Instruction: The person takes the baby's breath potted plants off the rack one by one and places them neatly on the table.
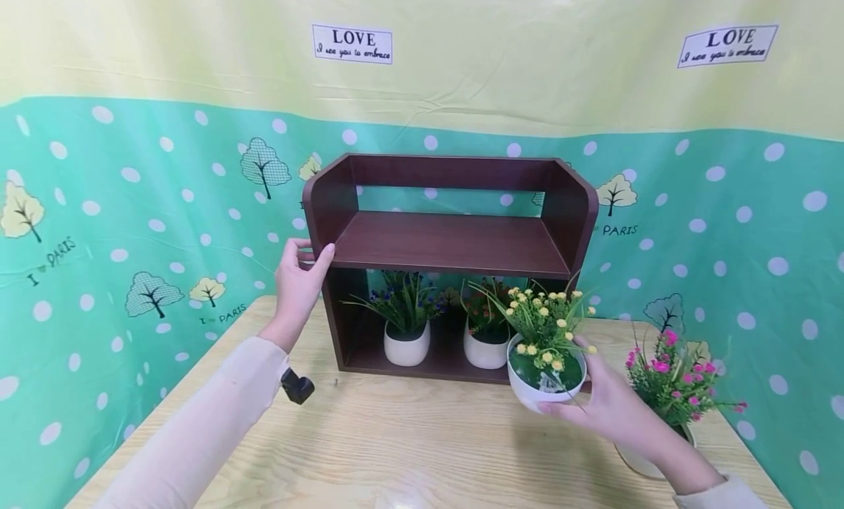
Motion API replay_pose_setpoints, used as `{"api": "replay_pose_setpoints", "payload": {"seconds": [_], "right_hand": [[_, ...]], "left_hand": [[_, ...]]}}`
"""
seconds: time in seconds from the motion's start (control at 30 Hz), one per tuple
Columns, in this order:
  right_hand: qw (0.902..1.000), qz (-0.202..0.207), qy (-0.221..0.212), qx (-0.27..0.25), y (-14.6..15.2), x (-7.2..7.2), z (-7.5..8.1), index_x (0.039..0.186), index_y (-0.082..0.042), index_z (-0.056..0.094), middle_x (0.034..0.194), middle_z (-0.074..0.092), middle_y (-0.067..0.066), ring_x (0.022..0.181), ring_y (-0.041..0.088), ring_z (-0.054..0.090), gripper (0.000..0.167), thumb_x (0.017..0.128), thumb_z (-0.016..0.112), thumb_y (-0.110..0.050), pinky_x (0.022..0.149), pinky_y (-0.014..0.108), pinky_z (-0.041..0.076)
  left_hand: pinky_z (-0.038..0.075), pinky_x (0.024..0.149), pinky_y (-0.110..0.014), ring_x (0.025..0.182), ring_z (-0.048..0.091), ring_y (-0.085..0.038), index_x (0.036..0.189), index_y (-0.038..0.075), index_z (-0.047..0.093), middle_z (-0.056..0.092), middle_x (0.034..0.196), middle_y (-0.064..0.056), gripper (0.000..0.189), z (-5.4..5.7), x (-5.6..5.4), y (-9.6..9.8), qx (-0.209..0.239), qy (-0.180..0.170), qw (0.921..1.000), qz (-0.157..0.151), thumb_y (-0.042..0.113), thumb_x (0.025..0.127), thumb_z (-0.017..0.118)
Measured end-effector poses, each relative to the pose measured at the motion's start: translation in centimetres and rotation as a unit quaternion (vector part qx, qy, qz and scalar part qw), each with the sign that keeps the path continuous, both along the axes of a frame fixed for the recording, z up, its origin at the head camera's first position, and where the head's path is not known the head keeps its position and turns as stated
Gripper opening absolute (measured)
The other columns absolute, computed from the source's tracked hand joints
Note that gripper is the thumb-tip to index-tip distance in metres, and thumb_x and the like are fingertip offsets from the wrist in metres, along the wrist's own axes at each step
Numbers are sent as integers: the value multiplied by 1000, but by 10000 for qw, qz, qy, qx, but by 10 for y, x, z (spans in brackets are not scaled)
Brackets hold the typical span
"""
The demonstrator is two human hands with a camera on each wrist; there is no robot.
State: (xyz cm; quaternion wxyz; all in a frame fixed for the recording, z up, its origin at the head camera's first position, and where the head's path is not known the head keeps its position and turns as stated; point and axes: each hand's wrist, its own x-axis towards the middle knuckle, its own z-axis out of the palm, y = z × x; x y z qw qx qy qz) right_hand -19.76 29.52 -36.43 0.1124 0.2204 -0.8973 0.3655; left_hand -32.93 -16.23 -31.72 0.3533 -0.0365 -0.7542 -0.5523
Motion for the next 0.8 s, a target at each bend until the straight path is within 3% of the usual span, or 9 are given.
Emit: {"api": "replay_pose_setpoints", "payload": {"seconds": [0.1,0.17,0.23,0.33,0.47,0.7,0.8], "right_hand": [[9999,93,65,-38,4,1,-8,147,4,28,134,50,27,110,-6,52,94,77,88,-14,79,22,55],[9998,144,85,-88,6,2,-13,144,4,30,132,50,28,109,-9,50,90,77,88,-12,78,23,56],[10000,75,26,-45,9,4,-18,145,4,28,132,49,28,111,-4,53,90,79,87,-13,79,23,54],[9997,-107,-106,175,13,8,-23,147,7,24,132,48,30,114,20,59,92,82,84,-18,80,23,53],[9971,-399,-391,511,19,11,-29,151,10,13,139,41,38,116,49,56,101,86,81,-27,82,28,51],[9937,-607,-873,344,25,8,-44,151,14,9,136,43,41,112,48,59,104,87,80,-29,76,26,53],[9933,-585,-900,435,26,5,-51,151,14,14,139,44,39,116,47,57,103,86,81,-29,77,26,52]], "left_hand": [[55,72,-39,90,59,-23,118,12,57,62,105,-7,41,0,0,0,12,26,10000,0,43,94,69],[55,72,-39,90,59,-22,118,12,57,62,104,-7,41,0,0,0,9,37,10000,2,43,94,69],[55,72,-39,90,59,-22,118,12,57,62,104,-7,41,0,-1,0,5,34,10000,0,44,94,69],[55,72,-39,90,59,-22,118,12,57,62,104,-7,41,0,-1,0,0,47,10000,-3,44,94,69],[55,71,-39,90,58,-21,117,12,57,61,104,-7,40,0,-1,0,-10,91,10000,9,42,94,69],[54,71,-39,89,59,-21,117,12,58,62,103,-7,40,0,-2,0,-40,87,9999,52,43,94,69],[54,71,-38,89,60,-21,118,12,58,63,103,-7,40,-1,-2,-1,-59,98,9999,90,43,94,69]]}}
